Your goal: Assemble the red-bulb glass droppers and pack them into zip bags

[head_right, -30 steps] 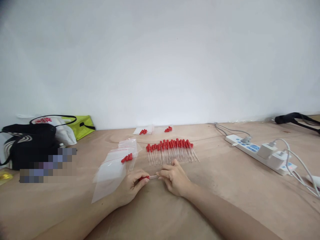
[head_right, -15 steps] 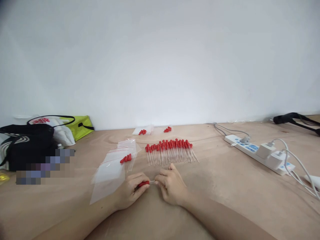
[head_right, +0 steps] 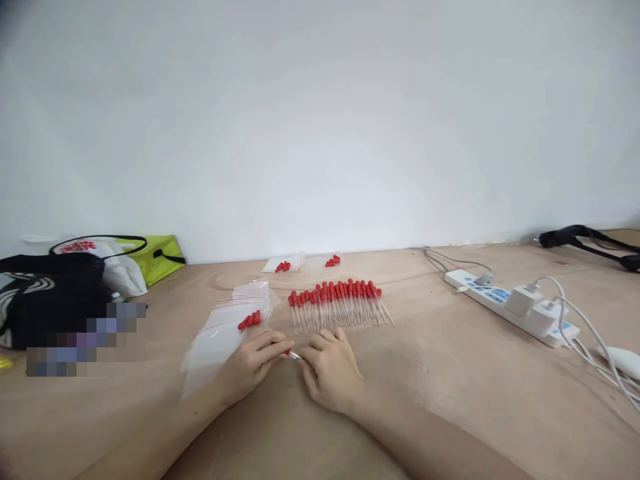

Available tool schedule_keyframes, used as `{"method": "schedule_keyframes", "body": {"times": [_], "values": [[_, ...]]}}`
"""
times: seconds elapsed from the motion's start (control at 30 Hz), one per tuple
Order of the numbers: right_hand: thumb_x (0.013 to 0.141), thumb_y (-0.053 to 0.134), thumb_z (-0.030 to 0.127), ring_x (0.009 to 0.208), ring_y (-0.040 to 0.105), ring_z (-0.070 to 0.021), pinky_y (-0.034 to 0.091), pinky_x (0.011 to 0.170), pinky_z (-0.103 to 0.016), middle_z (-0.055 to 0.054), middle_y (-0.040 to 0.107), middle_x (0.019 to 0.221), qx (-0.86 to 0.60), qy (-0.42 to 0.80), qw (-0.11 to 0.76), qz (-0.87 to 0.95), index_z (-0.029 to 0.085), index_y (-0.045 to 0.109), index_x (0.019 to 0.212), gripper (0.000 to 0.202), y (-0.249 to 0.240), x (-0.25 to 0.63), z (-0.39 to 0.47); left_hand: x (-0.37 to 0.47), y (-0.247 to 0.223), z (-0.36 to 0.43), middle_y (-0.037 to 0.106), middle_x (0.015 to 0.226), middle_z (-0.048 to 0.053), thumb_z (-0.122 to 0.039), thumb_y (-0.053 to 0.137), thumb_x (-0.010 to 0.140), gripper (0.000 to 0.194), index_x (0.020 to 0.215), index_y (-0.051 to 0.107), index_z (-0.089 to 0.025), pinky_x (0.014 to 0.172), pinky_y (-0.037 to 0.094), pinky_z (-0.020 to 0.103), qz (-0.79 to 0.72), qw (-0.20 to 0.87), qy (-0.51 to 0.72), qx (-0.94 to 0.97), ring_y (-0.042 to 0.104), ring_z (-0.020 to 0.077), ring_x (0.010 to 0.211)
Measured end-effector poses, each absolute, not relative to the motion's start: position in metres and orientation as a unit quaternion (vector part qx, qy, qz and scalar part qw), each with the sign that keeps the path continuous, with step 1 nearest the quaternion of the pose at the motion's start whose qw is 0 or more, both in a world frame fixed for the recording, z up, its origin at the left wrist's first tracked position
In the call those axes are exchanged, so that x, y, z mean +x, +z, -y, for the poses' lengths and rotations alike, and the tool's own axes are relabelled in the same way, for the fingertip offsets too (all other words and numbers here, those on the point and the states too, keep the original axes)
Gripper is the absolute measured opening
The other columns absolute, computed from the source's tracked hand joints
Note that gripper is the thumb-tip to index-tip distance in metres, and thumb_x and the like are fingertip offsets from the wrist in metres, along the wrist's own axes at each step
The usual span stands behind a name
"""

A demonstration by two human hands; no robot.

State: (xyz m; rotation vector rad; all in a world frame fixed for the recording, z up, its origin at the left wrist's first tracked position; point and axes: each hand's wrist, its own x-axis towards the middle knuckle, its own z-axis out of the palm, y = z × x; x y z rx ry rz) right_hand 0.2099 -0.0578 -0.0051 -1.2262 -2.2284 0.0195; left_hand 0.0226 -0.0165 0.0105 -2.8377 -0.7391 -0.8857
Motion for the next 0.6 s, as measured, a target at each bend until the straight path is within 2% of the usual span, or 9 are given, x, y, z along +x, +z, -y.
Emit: {"method": "schedule_keyframes", "body": {"times": [0.13,0.27,0.43,0.6], "values": [[0.078,0.046,0.021,0.074,0.051,-0.0155,0.025,0.068,-0.029,-0.002,0.062,0.072,-0.534,0.04,0.295,0.791,0.02,0.062,0.073,0.017,0.002,0.211,0.046,0.008,0.011,0.002,0.059,0.096,0.009,-0.024,0.045,0.082,0.025,0.105,0.053,-0.017,0.079,0.039,0.038,0.361,0.102,-0.332,-0.865,0.051,0.0232,0.089],[0.079,0.042,0.022,0.07,0.056,-0.0148,0.03,0.066,-0.026,-0.002,0.065,0.073,-0.622,0.107,0.326,0.704,0.019,0.063,0.074,0.021,0.01,0.205,0.011,-0.016,0.005,-0.019,0.06,0.089,0.008,-0.024,0.047,0.077,0.018,0.089,0.056,-0.015,0.078,0.041,0.039,0.497,0.077,-0.35,-0.791,0.053,0.0249,0.087],[0.076,0.045,0.025,0.079,0.058,-0.0192,0.028,0.072,-0.03,-0.006,0.066,0.077,-0.696,0.05,0.302,0.649,0.016,0.059,0.09,0.021,0.012,0.184,-0.031,-0.036,-0.002,-0.032,0.06,0.083,0.005,-0.025,0.045,0.076,0.015,0.08,0.057,-0.017,0.075,0.044,0.034,0.533,0.013,-0.347,-0.771,0.056,0.0217,0.084],[0.073,0.045,0.021,0.076,0.057,-0.0213,0.024,0.071,-0.033,-0.008,0.065,0.075,-0.715,0.001,0.254,0.652,0.015,0.056,0.086,0.018,0.004,0.173,-0.045,-0.039,-0.004,-0.032,0.061,0.084,0.006,-0.021,0.048,0.073,0.016,0.082,0.059,-0.016,0.072,0.046,0.032,0.541,-0.023,-0.322,-0.777,0.057,0.0207,0.081]]}}
